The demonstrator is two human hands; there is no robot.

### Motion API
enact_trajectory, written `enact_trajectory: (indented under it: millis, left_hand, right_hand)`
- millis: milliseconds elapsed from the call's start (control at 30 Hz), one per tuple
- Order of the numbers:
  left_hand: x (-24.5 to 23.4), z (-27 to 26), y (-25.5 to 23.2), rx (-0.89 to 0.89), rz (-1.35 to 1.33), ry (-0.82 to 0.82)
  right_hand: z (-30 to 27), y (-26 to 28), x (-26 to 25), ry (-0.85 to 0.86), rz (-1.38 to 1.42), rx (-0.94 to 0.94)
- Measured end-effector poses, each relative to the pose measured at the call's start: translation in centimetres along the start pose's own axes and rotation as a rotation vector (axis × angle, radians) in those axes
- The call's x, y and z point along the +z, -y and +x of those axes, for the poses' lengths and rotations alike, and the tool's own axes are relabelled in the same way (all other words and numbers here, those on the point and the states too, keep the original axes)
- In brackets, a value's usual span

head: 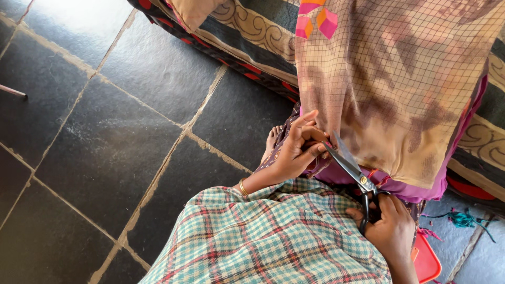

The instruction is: The person uses scissors to cut a piece of patterned fabric and then folds and arranges the cut piece over a purple pillow while sitting on a bed.

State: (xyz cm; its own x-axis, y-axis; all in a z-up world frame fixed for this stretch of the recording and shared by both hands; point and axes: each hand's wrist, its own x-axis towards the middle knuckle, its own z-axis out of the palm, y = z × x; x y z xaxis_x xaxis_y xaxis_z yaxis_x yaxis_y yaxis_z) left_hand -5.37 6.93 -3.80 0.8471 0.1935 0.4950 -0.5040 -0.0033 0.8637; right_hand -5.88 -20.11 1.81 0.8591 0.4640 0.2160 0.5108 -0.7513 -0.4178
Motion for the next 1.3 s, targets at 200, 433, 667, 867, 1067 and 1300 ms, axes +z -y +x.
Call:
enact_trajectory:
  millis: [200,433,667,867,1067,1300]
  left_hand:
    - [-0.6,0.4,-0.9,-0.04,0.014,0.065]
    - [-1.4,1.8,-2.9,0.229,0.417,0.124]
    - [-1.3,1.5,-2.5,0.261,0.47,0.129]
    - [-1.4,1.4,-2.6,0.259,0.482,0.15]
    - [-1.3,1.6,-3.1,0.251,0.5,0.134]
    - [-1.7,1.2,-2.6,0.217,0.315,0.038]
  right_hand:
    - [0.4,0.2,-0.1,0.053,-0.028,0.013]
    - [0.4,0.0,-0.1,0.07,-0.021,0.016]
    - [0.3,-0.7,0.5,0.059,-0.01,-0.013]
    - [0.2,-0.9,0.6,0.066,-0.005,-0.019]
    - [-0.2,-1.3,1.2,0.061,-0.013,0.007]
    - [-0.9,-1.7,1.3,-0.075,0.107,0.06]
